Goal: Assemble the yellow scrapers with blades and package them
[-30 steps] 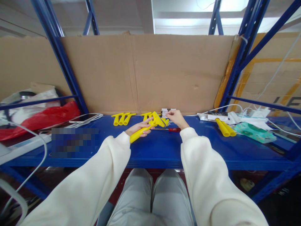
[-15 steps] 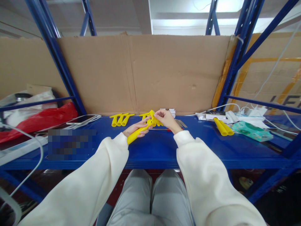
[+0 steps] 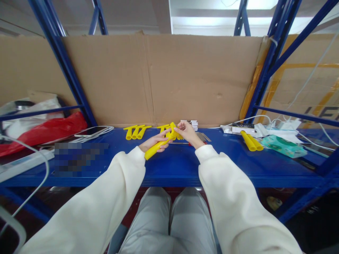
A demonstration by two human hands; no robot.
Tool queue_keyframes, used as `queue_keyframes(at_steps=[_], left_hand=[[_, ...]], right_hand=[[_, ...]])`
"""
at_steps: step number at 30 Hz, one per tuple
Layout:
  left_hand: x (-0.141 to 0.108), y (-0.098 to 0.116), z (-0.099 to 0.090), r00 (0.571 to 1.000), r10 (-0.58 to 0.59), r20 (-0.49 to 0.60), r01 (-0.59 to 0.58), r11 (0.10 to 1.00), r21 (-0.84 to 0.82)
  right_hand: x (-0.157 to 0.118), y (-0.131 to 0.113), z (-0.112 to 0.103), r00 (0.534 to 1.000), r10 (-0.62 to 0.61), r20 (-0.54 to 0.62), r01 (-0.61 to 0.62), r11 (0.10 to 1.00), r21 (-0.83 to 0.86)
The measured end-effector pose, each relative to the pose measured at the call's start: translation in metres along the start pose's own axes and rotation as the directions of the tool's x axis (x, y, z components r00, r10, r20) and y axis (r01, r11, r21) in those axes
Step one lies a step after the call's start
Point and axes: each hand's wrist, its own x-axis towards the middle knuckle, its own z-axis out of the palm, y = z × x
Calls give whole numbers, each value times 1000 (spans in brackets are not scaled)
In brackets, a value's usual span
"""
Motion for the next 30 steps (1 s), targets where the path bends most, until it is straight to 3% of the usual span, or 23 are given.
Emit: queue_keyframes(at_steps=[6,9,12,15,19,27,30], left_hand=[[1,3,-2,990,110,-88,-113,993,-35],[2,5,-1,973,160,-166,-171,984,-51],[3,5,3,941,196,-277,-218,975,-50],[4,2,6,904,198,-379,-231,972,-43],[6,0,6,893,166,-418,-208,977,-55],[5,1,9,864,172,-473,-204,979,-17],[4,2,12,849,169,-500,-194,981,3]], right_hand=[[0,3,-25,988,92,-121,-116,972,-205],[-7,5,-53,988,129,85,-87,920,-383],[-18,10,-77,904,246,350,-61,884,-464],[-26,18,-91,858,294,421,-49,864,-502],[-31,22,-93,857,295,422,-3,823,-568],[-36,22,-73,866,247,434,128,730,-671],[-36,22,-75,898,187,399,180,671,-719]])
